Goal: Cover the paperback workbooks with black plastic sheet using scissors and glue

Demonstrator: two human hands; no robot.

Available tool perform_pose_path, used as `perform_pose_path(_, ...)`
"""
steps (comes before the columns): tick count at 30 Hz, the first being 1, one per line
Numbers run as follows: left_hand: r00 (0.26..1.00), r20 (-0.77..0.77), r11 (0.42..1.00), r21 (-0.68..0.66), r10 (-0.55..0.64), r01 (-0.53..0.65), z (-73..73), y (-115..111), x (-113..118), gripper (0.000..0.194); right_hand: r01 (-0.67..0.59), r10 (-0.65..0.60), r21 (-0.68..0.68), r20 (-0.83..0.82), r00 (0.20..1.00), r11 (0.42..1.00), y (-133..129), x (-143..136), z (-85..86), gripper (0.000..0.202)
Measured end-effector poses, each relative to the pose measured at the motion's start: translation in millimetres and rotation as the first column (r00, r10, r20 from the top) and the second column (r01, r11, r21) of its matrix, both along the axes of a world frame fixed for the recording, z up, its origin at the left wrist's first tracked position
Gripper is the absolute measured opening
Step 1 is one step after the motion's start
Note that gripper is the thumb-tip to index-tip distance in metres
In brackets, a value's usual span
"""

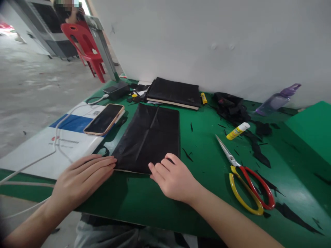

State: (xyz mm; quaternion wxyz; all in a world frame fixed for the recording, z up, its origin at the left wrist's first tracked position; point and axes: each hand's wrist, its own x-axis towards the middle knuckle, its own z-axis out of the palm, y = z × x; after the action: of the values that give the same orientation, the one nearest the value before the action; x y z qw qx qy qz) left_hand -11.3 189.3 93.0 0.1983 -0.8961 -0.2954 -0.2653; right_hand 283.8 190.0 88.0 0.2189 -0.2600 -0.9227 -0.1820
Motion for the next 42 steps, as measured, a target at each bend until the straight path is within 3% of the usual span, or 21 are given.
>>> perform_pose_path(7,0.99,0.137,0.999,0.018,0.046,-0.049,7.7,-1,8,0.021,0.086,-0.086,-0.007,-0.024,0.996,0.996,0,-14,3.4,0.034)
perform_pose_path(18,0.981,0.188,0.996,0.065,0.043,-0.056,30.0,1,19,0.026,0.131,-0.126,0.164,-0.044,0.991,0.978,-7,-13,4.0,0.027)
perform_pose_path(25,0.997,0.005,0.996,0.041,-0.076,0.076,15.8,4,2,0.024,0.103,-0.098,0.127,-0.041,0.994,0.987,-5,-13,-2.7,0.026)
perform_pose_path(30,0.998,0.037,0.998,0.016,-0.057,0.056,12.4,5,-2,0.022,0.082,-0.078,0.03,-0.111,0.991,0.996,-4,-18,-4.3,0.043)
perform_pose_path(37,0.993,0.113,0.998,0.045,-0.043,0.038,19.6,4,3,0.027,0.059,-0.062,0.143,0.016,0.998,0.988,-4,-19,-1.2,0.033)
perform_pose_path(42,0.991,-0.014,0.99,0.06,-0.13,0.131,12.9,9,-9,0.024,0.043,-0.051,0.17,0.046,0.998,0.985,-5,-18,-2.4,0.032)
